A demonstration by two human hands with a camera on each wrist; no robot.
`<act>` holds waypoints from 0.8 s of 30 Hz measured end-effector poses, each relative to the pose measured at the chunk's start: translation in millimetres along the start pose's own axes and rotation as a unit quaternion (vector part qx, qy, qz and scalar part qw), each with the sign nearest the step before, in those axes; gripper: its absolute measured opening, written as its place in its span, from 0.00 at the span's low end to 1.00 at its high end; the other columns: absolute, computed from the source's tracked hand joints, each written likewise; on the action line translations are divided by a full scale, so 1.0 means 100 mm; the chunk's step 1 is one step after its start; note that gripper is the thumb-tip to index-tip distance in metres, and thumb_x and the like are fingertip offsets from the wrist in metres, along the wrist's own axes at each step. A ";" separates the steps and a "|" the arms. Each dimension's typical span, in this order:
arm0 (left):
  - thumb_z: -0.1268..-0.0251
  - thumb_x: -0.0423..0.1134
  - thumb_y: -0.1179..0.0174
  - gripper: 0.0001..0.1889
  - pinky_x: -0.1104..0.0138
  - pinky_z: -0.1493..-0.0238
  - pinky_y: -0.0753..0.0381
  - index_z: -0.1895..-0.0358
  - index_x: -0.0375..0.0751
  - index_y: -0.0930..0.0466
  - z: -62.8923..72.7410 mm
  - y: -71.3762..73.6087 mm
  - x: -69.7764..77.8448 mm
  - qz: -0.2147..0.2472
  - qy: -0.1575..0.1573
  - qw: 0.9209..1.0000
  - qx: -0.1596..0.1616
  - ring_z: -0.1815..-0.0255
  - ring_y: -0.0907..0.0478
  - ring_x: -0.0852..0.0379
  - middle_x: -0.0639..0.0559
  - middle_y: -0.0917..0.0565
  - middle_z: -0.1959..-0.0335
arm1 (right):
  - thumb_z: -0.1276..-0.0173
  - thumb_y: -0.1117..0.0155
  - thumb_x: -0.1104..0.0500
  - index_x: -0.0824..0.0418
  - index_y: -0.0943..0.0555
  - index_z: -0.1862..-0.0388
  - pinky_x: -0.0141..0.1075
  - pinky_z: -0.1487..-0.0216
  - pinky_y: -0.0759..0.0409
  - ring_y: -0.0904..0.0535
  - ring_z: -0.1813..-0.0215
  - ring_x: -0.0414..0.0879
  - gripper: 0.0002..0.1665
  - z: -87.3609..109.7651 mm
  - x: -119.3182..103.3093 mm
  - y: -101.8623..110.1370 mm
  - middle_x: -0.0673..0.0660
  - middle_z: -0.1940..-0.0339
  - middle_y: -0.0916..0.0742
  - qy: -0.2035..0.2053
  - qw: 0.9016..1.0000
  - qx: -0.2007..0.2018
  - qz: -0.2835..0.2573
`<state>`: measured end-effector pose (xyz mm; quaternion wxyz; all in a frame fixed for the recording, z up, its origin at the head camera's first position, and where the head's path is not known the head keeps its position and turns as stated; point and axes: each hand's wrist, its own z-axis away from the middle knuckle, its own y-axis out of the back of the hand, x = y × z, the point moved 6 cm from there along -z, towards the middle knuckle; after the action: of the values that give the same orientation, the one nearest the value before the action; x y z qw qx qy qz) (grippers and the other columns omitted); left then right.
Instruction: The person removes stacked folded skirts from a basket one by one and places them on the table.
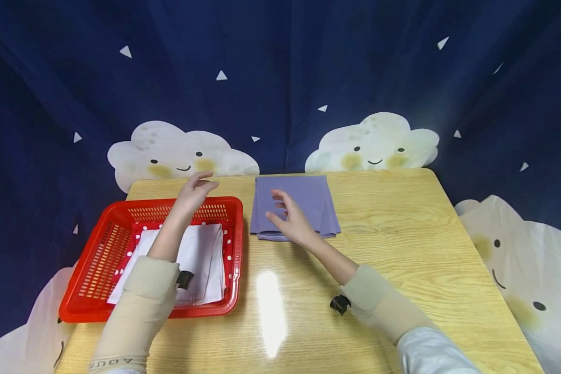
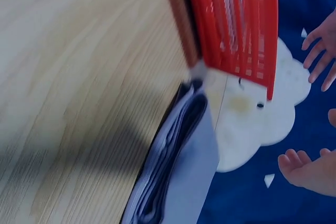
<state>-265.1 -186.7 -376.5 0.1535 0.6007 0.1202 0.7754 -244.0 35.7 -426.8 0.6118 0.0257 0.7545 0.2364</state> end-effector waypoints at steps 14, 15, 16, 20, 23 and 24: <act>0.31 0.50 0.57 0.32 0.42 0.38 0.44 0.32 0.33 0.47 0.43 0.64 -0.45 -0.057 0.035 0.997 0.031 0.36 0.44 0.34 0.30 0.41 0.35 | 0.38 0.40 0.62 0.62 0.40 0.34 0.48 0.46 0.27 0.29 0.43 0.58 0.34 0.05 -0.34 -0.67 0.64 0.38 0.31 0.027 0.997 -0.029 -0.071; 0.31 0.50 0.57 0.32 0.42 0.38 0.44 0.32 0.32 0.47 0.45 0.69 -0.49 -0.056 0.037 0.997 0.038 0.36 0.44 0.34 0.30 0.41 0.35 | 0.38 0.40 0.62 0.62 0.40 0.34 0.48 0.46 0.27 0.29 0.43 0.58 0.35 0.06 -0.36 -0.72 0.63 0.38 0.31 0.027 0.997 -0.032 -0.071; 0.31 0.50 0.57 0.32 0.42 0.38 0.43 0.32 0.31 0.47 0.47 0.73 -0.54 -0.055 0.042 0.997 0.045 0.36 0.43 0.34 0.30 0.41 0.35 | 0.39 0.40 0.62 0.61 0.40 0.34 0.48 0.45 0.27 0.29 0.42 0.57 0.35 0.06 -0.37 -0.76 0.63 0.37 0.31 0.025 0.996 -0.033 -0.074; 0.32 0.50 0.57 0.32 0.43 0.39 0.42 0.33 0.30 0.46 0.54 0.86 -0.73 -0.056 0.060 0.995 0.063 0.38 0.42 0.35 0.29 0.40 0.36 | 0.39 0.40 0.63 0.61 0.41 0.34 0.48 0.44 0.28 0.29 0.42 0.55 0.36 0.07 -0.41 -0.91 0.63 0.37 0.31 0.017 0.996 -0.028 -0.080; 0.32 0.51 0.57 0.33 0.45 0.39 0.40 0.32 0.30 0.47 0.57 0.93 -0.89 -0.063 0.085 0.992 0.065 0.39 0.41 0.36 0.28 0.41 0.36 | 0.39 0.40 0.62 0.62 0.42 0.33 0.46 0.44 0.28 0.30 0.42 0.54 0.37 0.07 -0.42 -1.01 0.63 0.36 0.32 0.008 0.997 -0.024 -0.077; 0.33 0.51 0.57 0.34 0.45 0.39 0.40 0.32 0.30 0.48 0.58 0.95 -0.94 -0.064 0.091 0.992 0.064 0.39 0.41 0.36 0.28 0.41 0.36 | 0.40 0.39 0.62 0.61 0.42 0.33 0.45 0.43 0.28 0.30 0.41 0.54 0.37 0.08 -0.42 -1.04 0.63 0.36 0.32 0.005 0.997 -0.023 -0.073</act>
<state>-196.3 -310.2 -411.2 0.1518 0.5271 0.2213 0.8063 -200.3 -67.9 -429.6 0.6239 -0.0450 0.7518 0.2084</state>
